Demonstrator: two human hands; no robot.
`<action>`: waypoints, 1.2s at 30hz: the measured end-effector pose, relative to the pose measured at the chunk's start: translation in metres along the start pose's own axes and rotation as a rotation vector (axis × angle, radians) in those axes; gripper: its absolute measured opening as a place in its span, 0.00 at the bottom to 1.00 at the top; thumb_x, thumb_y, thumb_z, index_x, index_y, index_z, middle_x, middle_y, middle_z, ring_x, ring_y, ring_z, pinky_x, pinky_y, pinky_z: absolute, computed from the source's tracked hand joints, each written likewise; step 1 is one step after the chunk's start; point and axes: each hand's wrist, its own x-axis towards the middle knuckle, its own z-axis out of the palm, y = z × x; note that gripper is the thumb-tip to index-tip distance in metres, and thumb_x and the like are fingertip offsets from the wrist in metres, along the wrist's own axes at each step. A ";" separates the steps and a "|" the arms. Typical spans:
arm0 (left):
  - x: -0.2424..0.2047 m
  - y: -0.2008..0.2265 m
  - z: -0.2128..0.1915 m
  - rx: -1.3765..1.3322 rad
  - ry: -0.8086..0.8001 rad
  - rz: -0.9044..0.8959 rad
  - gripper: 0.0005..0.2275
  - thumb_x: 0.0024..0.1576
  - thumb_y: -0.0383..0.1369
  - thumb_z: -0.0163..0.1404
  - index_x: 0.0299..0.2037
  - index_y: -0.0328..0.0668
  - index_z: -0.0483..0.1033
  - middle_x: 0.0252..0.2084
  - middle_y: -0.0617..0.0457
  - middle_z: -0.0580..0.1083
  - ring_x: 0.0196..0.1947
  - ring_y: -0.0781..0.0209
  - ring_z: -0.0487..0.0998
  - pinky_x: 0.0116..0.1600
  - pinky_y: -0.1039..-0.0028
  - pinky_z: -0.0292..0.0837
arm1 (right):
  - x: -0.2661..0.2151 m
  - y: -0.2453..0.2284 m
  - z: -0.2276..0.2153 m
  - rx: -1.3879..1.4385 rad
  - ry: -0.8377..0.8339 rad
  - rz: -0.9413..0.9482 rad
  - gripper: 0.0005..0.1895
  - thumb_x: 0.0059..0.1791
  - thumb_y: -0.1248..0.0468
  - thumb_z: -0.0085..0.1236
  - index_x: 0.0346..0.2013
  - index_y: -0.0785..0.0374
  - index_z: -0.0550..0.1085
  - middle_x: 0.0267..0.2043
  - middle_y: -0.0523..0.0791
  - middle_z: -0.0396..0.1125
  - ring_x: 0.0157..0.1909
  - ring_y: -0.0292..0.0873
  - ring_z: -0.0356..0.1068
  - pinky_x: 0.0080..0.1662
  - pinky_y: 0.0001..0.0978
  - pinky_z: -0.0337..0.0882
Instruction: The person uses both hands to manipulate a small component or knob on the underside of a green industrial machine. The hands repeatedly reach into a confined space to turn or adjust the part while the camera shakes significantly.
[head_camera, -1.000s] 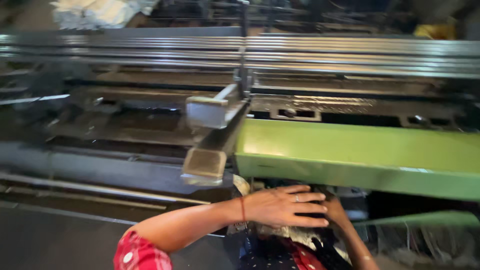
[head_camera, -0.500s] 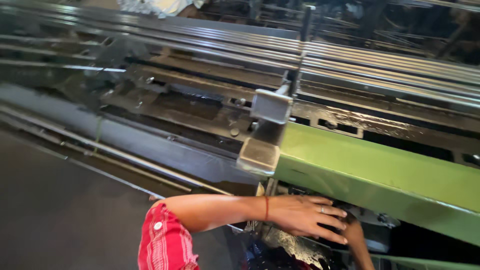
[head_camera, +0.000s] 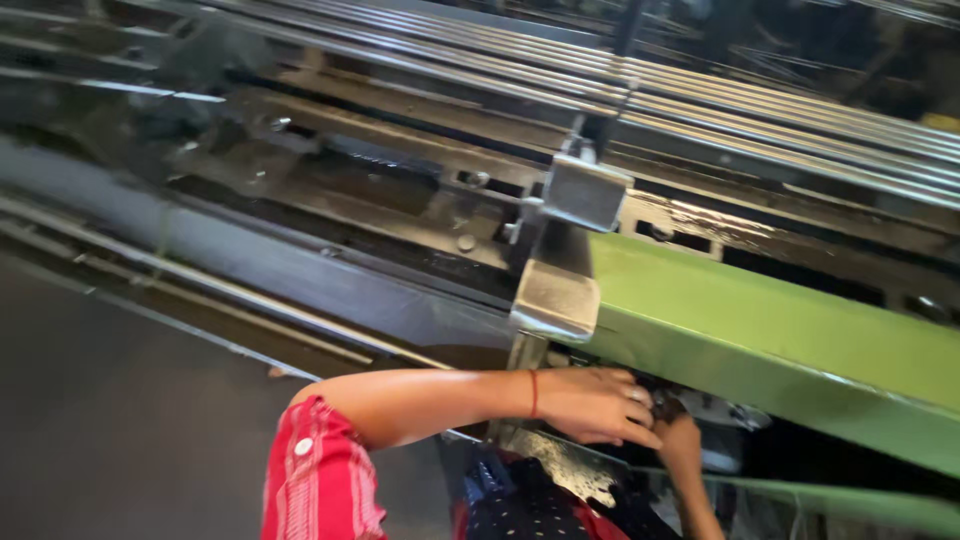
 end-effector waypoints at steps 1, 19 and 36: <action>0.000 0.002 0.001 -0.011 0.004 0.006 0.22 0.54 0.38 0.54 0.61 0.56 0.72 0.51 0.57 0.76 0.58 0.55 0.74 0.60 0.60 0.69 | -0.002 0.002 -0.001 -0.005 0.019 -0.034 0.20 0.44 0.60 0.49 0.48 0.63 0.74 0.43 0.62 0.73 0.47 0.69 0.73 0.46 0.57 0.73; -0.010 0.004 0.009 -0.058 -0.177 -0.078 0.10 0.49 0.35 0.59 0.40 0.47 0.78 0.37 0.52 0.75 0.48 0.50 0.75 0.53 0.57 0.68 | 0.008 -0.007 0.005 -0.106 0.035 0.081 0.15 0.46 0.59 0.52 0.42 0.64 0.76 0.45 0.60 0.73 0.50 0.66 0.72 0.51 0.55 0.72; -0.019 0.003 0.006 -0.043 -0.150 -0.177 0.07 0.49 0.33 0.56 0.37 0.44 0.77 0.36 0.48 0.75 0.47 0.44 0.76 0.55 0.50 0.68 | -0.017 -0.021 0.006 -0.173 0.026 0.266 0.19 0.43 0.60 0.55 0.49 0.59 0.76 0.40 0.61 0.73 0.46 0.64 0.74 0.50 0.56 0.74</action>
